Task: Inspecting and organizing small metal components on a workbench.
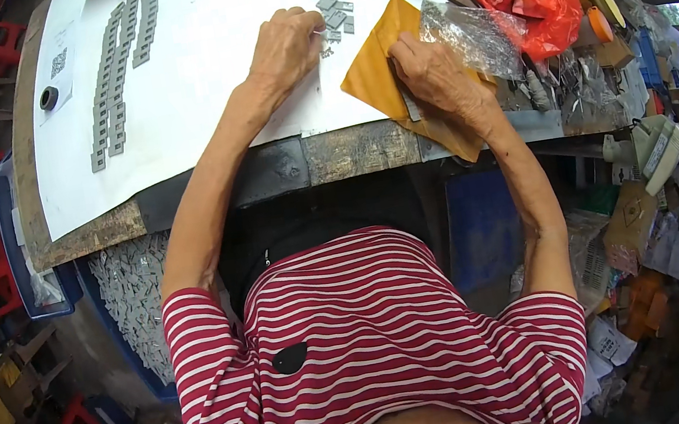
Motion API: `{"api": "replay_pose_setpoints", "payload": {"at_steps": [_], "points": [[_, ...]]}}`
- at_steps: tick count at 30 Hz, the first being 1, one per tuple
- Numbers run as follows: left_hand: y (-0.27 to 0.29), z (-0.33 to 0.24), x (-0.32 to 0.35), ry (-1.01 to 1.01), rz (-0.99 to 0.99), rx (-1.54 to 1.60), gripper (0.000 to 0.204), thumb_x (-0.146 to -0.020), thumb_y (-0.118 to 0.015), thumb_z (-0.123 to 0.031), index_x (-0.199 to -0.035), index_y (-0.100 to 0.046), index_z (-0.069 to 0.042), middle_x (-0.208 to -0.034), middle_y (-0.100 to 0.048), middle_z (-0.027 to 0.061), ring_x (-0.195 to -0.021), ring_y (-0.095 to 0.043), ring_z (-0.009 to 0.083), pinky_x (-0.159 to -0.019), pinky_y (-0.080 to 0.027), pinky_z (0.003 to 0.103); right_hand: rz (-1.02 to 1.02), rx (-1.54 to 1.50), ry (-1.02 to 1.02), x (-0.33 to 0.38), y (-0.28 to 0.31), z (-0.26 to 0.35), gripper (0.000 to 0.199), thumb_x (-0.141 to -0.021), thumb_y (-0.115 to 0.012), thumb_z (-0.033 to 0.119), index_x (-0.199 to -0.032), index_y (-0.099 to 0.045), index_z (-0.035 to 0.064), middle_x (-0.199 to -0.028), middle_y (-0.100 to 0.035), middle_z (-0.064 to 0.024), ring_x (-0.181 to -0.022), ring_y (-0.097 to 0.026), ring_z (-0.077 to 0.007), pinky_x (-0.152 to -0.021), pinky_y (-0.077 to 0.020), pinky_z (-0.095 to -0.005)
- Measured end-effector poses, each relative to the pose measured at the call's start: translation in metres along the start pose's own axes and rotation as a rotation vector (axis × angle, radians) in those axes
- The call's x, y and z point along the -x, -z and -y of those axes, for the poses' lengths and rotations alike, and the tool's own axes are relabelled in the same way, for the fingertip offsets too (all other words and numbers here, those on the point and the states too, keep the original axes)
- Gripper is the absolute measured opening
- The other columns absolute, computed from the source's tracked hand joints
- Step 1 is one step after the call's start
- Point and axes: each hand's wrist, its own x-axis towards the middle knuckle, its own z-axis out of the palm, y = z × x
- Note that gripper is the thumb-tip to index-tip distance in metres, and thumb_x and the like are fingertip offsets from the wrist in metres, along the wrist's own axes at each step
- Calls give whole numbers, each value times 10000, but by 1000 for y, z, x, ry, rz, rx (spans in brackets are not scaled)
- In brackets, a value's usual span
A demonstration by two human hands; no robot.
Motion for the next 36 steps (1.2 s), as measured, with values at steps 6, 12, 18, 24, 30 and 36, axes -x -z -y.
{"api": "replay_pose_setpoints", "payload": {"at_steps": [6, 12, 18, 24, 30, 36], "points": [[-13, -1, -8, 72, -36, -164, 126, -739, -605, -79, -828, -620, 9, -787, -586, 148, -729, -551, 275, -667, -457, 377, 59, 70, 27, 1, 3, -1, 43, -736, -464, -2, -768, -443, -22, -745, -478, -153, -599, -557, -284, -489, -472, -331], [-18, 3, -6, 89, -52, -173, 122, -721, -611, -79, -803, -605, 10, -786, -574, 145, -745, -553, 281, -667, -457, 382, -35, -14, -2, 1, 0, -1, 60, -773, -483, 36, -787, -442, -6, -725, -483, -150, -593, -548, -305, -487, -468, -345], [-17, 2, -7, 87, -36, -92, 103, -705, -587, -42, -786, -553, 12, -762, -559, 134, -738, -540, 259, -653, -449, 376, -133, -222, -91, 4, -1, -5, 71, -781, -499, 64, -803, -472, 2, -723, -525, -158, -603, -555, -326, -526, -462, -376], [-16, 1, -5, 48, -77, -7, 79, -715, -564, -24, -771, -525, 17, -685, -559, 97, -632, -533, 192, -585, -451, 309, -108, -530, -356, 7, 2, -9, 130, -786, -496, 104, -773, -517, -24, -683, -573, -144, -611, -580, -251, -574, -460, -328], [-8, -17, 5, 241, -132, 354, 117, -764, -592, -91, -807, -549, 9, -700, -613, 70, -622, -557, 117, -589, -460, 250, 13, -1043, -716, 12, 3, -18, 142, -821, -541, 137, -733, -537, 25, -626, -482, 17, -526, -412, -39, -483, -336, -193], [3, -39, 23, 408, -103, 789, 173, -753, -588, -86, -885, -597, 25, -635, -611, 67, -573, -558, 90, -549, -456, 218, 80, -1555, -869, 11, 20, -9, 153, -808, -571, 123, -698, -519, 31, -616, -475, 12, -473, -344, -25, -411, -268, -170]]}}
